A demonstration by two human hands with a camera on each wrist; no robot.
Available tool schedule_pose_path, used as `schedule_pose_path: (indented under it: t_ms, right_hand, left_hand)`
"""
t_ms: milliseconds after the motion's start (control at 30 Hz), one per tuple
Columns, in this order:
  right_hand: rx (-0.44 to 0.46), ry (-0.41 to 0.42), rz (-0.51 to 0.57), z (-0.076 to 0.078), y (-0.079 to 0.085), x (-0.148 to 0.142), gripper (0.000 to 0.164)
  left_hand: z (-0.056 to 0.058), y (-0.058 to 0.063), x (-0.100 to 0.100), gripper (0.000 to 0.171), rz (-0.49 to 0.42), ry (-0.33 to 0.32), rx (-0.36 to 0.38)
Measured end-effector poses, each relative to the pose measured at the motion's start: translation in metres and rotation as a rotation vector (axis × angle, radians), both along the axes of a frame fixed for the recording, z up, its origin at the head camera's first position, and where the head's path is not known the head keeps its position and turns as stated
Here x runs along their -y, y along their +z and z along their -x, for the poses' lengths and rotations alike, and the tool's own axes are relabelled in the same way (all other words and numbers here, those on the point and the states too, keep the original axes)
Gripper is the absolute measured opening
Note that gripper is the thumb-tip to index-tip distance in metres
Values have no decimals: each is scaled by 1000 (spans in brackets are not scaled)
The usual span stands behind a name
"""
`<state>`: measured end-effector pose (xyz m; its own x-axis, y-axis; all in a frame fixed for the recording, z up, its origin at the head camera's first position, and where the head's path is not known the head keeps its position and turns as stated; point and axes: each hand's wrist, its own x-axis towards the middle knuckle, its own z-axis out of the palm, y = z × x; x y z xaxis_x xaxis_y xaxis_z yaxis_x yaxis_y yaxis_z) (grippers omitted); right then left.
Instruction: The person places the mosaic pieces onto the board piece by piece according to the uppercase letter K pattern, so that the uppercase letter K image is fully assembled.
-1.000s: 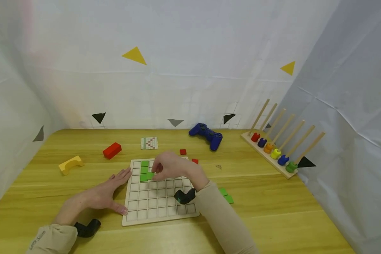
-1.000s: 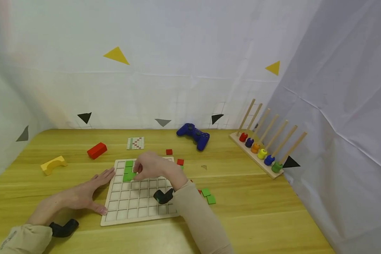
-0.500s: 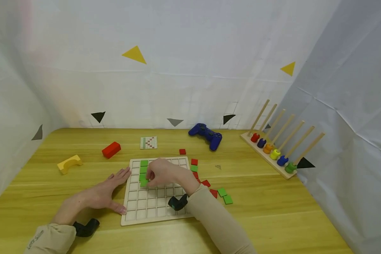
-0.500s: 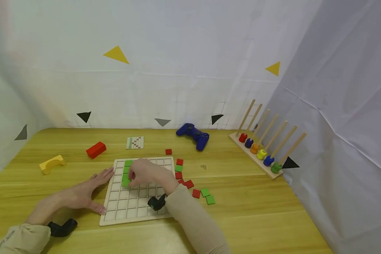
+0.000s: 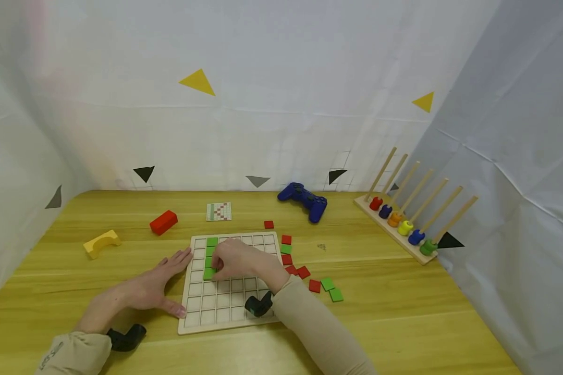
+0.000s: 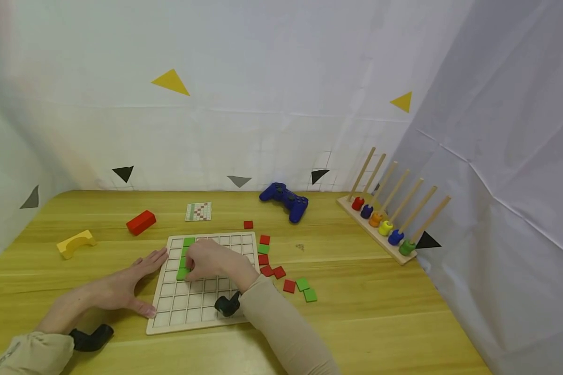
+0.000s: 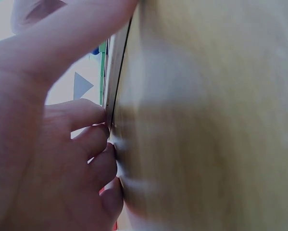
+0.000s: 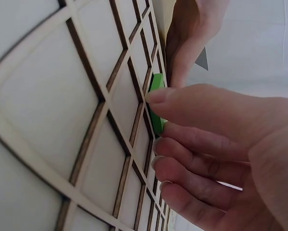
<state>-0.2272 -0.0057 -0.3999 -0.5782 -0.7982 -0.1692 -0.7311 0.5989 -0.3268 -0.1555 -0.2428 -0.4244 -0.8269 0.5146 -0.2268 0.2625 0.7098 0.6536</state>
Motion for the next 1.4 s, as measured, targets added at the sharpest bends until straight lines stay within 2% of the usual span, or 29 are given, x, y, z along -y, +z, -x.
schedule_pose_path:
  t_ms: [633, 1000, 1400]
  right_hand:
    - [36, -38, 18, -1, 2, -2, 17]
    - [32, -9, 22, 0, 1, -2, 19]
    - [48, -16, 34, 0, -1, -2, 21]
  left_hand:
    - [0, 0, 0, 127, -12, -7, 0]
    - [-1, 1, 0, 126, -16, -9, 7]
    - [0, 1, 0, 126, -8, -8, -1]
